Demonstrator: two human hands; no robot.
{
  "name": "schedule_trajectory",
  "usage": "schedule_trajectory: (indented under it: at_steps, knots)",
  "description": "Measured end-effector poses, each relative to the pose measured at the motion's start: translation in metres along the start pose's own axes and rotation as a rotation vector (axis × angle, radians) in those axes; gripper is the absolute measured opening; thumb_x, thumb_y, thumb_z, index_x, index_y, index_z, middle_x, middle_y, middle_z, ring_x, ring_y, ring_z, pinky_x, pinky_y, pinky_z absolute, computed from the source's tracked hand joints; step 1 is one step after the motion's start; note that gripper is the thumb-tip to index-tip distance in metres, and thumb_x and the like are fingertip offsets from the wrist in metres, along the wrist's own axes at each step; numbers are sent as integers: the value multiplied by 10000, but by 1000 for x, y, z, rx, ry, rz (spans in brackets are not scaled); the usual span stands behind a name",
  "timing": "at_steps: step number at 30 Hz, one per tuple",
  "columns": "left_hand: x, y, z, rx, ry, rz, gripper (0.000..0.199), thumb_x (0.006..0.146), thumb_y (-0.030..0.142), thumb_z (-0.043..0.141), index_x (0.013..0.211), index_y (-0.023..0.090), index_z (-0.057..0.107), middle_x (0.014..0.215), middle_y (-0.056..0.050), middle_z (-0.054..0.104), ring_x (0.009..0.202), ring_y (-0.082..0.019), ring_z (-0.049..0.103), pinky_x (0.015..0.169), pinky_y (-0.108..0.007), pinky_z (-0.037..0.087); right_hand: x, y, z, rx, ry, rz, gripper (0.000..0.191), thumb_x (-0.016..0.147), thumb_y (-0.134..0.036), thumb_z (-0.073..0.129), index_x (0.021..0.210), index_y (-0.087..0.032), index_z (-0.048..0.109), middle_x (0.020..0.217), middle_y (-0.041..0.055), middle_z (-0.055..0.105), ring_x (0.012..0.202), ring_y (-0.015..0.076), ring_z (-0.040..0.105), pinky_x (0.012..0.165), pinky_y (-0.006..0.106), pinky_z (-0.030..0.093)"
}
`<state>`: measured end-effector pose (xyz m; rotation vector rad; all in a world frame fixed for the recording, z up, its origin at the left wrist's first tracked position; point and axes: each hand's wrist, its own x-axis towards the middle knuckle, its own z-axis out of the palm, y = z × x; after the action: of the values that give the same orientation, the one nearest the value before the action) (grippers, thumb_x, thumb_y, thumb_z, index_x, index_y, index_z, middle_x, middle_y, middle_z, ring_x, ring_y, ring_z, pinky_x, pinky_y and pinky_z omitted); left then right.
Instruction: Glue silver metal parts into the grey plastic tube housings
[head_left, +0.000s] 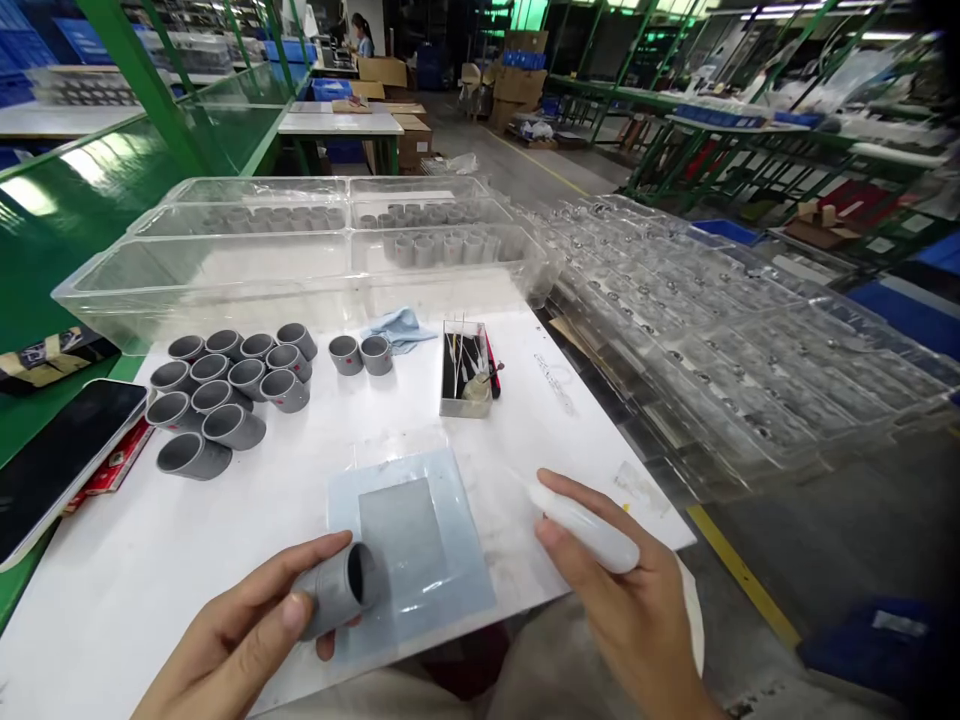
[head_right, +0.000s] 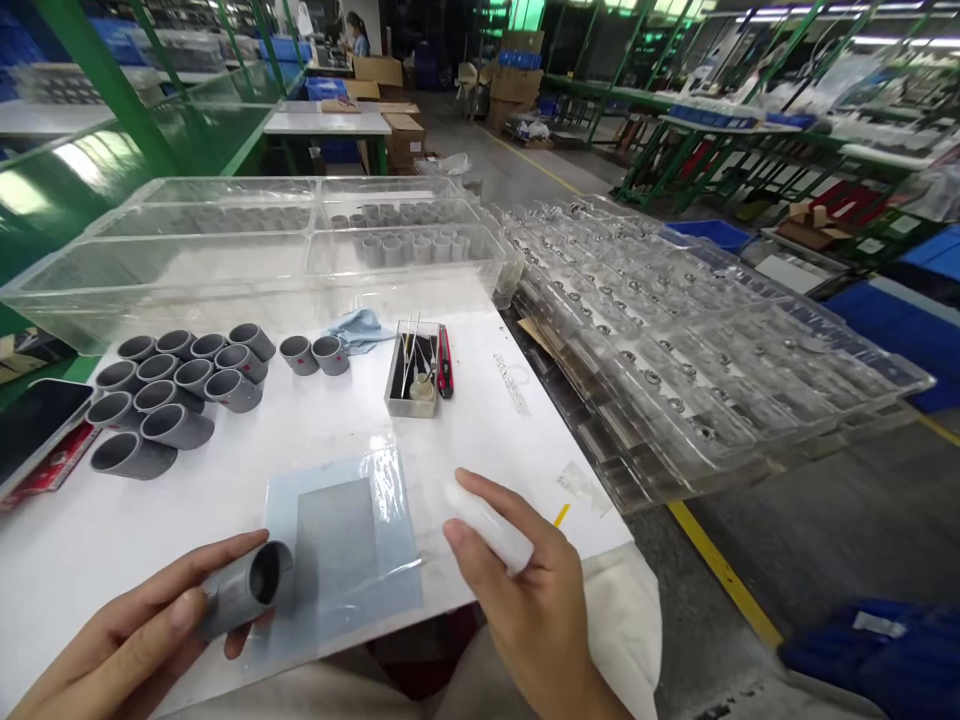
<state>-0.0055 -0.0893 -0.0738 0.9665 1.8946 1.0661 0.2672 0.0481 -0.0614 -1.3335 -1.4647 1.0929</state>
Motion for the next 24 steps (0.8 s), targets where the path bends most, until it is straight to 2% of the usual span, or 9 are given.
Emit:
schedule_trajectory:
  at_steps: [2,4,6,8,10,12,15,19,24]
  knots:
    - [-6,4,4,-115,-59,-152,567,789,678,764,1276,388,748,1050,-2,845,879,-245,797,783,-295,661,-6,-2,14,111,-14,24,302,821,-451,834,1072,-284,819,763,36,743,606,205,626,543,320,520]
    - [-8,7,5,-133,-38,-186,577,677,613,886,1204,407,774,1223,15,803,1043,-249,769,840,-241,637,-10,-7,28,242,-94,75,276,840,-450,816,1040,-262,794,594,-10,603,506,164,512,476,297,437]
    - [-6,6,5,-79,-1,-116,457,707,570,881,1129,414,803,1360,31,737,1263,-259,683,941,-208,595,-12,-13,39,337,-155,119,254,864,-456,788,1008,-249,761,534,-42,499,473,142,433,452,282,367]
    - [-2,4,3,-57,-9,-56,406,750,562,850,1131,428,807,1439,45,686,1407,-267,580,1018,-204,555,-13,-19,47,382,-132,148,234,872,-459,769,973,-251,729,528,-58,450,473,130,389,461,277,322]
    - [1,1,1,-47,-38,-51,415,787,572,815,1177,430,794,1429,34,696,1407,-281,582,1003,-229,575,-15,-22,53,386,-65,171,231,856,-461,773,937,-253,715,534,-63,429,484,126,368,479,280,299]
    - [3,-1,-2,-26,-81,-50,451,816,582,784,1236,418,776,1392,9,727,1323,-298,651,991,-282,601,-16,-23,56,378,-22,193,254,826,-474,796,913,-246,722,551,-59,432,508,130,367,498,287,300]
    - [4,-4,-4,1,-139,-26,478,827,579,775,1276,415,762,1367,-1,750,1255,-304,695,1024,-333,599,-16,-19,58,431,42,226,341,800,-555,811,850,-228,726,631,-26,495,589,148,413,562,303,363]
    - [2,-2,-2,-33,-99,-71,477,811,598,779,1246,404,775,1311,-2,768,1217,-296,701,1047,-336,582,-16,-12,58,509,75,257,482,881,-678,692,754,-213,713,679,-2,514,625,149,418,610,309,382]
    - [1,6,1,-7,-80,-41,451,787,595,796,1186,386,810,1280,-27,775,1185,-316,711,970,-339,621,-21,-5,56,548,56,234,532,944,-698,589,783,-216,746,665,7,520,613,146,419,584,292,370]
